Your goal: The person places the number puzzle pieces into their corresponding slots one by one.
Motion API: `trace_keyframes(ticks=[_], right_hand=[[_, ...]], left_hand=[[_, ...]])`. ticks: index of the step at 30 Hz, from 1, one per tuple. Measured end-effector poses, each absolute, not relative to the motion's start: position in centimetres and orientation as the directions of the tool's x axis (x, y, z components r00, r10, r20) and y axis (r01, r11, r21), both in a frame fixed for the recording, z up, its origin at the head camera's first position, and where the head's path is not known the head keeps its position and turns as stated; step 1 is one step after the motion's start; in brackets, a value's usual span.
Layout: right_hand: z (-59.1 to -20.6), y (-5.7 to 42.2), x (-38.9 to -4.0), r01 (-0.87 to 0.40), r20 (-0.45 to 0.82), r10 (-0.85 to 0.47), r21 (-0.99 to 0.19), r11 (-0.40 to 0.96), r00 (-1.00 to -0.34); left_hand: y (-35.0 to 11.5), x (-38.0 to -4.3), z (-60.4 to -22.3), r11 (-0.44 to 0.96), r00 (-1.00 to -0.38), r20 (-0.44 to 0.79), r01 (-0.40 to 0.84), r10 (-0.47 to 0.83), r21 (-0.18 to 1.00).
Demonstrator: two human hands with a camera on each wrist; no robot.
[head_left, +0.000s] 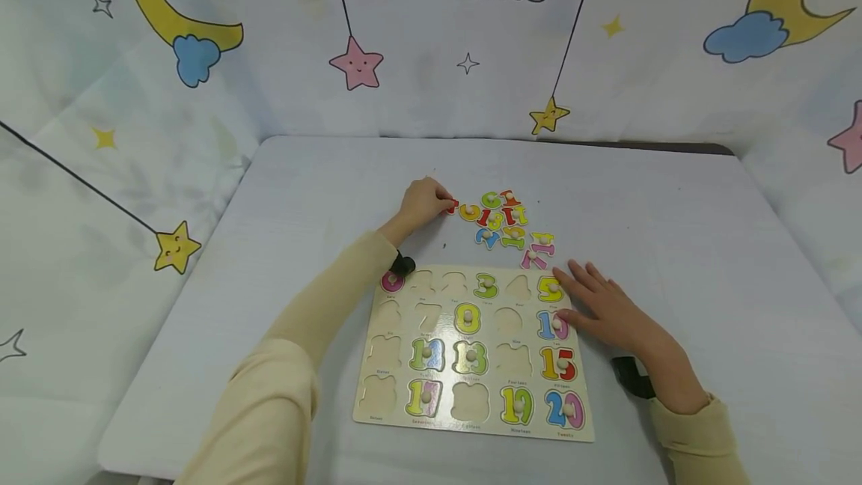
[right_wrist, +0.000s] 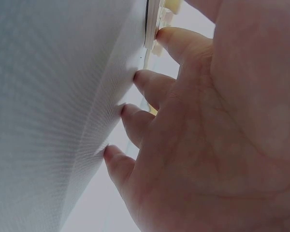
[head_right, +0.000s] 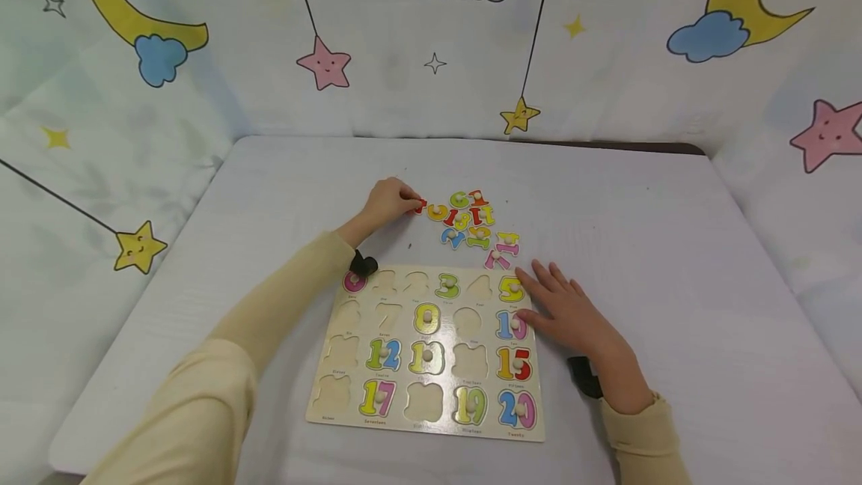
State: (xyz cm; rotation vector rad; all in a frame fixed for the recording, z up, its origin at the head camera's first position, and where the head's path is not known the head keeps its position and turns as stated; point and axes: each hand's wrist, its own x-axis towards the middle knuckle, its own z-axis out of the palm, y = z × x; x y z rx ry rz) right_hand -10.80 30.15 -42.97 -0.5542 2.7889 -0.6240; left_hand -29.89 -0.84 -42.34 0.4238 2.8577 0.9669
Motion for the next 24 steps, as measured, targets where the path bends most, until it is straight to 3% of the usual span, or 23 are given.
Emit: trace_keyframes(ticks=[12, 24], right_hand=[[-43.16, 30.17, -10.79, -0.307, -0.134, -0.404, -0.453, 0.837, -0.905], [-43.22, 30.29, -10.87, -0.301, -0.153, -0.403, -0.448, 0.842, -0.902]], left_hand=[[-0.97, -30.14, -42.66, 0.761, -0.96, 0.003, 0.225, 0.281, 0.608], [-1.1, -29.81, -42.67, 0.738, -0.937, 0.11, 0.33, 0.332, 0.589]])
